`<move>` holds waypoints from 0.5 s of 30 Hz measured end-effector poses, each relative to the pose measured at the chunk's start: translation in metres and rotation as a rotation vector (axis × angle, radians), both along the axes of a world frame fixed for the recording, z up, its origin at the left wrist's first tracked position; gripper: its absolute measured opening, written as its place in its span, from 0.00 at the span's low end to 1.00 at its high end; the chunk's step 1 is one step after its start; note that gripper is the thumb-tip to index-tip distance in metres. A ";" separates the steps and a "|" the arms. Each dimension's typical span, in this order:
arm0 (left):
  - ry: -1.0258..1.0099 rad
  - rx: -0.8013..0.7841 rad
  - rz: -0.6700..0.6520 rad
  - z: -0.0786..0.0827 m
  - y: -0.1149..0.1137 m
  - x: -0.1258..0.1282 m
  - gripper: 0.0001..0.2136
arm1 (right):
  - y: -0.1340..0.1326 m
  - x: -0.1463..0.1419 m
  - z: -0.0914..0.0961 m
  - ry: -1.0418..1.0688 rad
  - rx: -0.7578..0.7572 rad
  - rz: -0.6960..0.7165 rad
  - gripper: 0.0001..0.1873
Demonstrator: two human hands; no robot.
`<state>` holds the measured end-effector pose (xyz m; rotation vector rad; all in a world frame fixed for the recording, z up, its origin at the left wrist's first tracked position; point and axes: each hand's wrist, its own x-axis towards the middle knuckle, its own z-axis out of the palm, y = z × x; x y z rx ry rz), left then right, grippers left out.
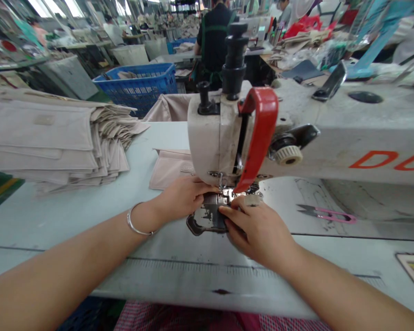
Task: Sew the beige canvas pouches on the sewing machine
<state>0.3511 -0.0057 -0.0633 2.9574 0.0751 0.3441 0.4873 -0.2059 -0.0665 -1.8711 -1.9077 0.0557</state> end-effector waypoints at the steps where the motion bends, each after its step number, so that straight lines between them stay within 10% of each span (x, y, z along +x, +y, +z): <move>1: 0.032 0.021 -0.021 0.002 0.004 -0.001 0.21 | 0.000 0.000 -0.001 -0.003 -0.002 -0.001 0.16; 7: 0.133 0.101 -0.063 0.029 0.000 -0.005 0.17 | -0.004 0.002 -0.001 -0.024 0.079 0.015 0.14; 15: 0.319 -0.185 -0.025 0.063 -0.030 -0.001 0.15 | -0.002 -0.007 0.002 -0.078 0.015 0.186 0.25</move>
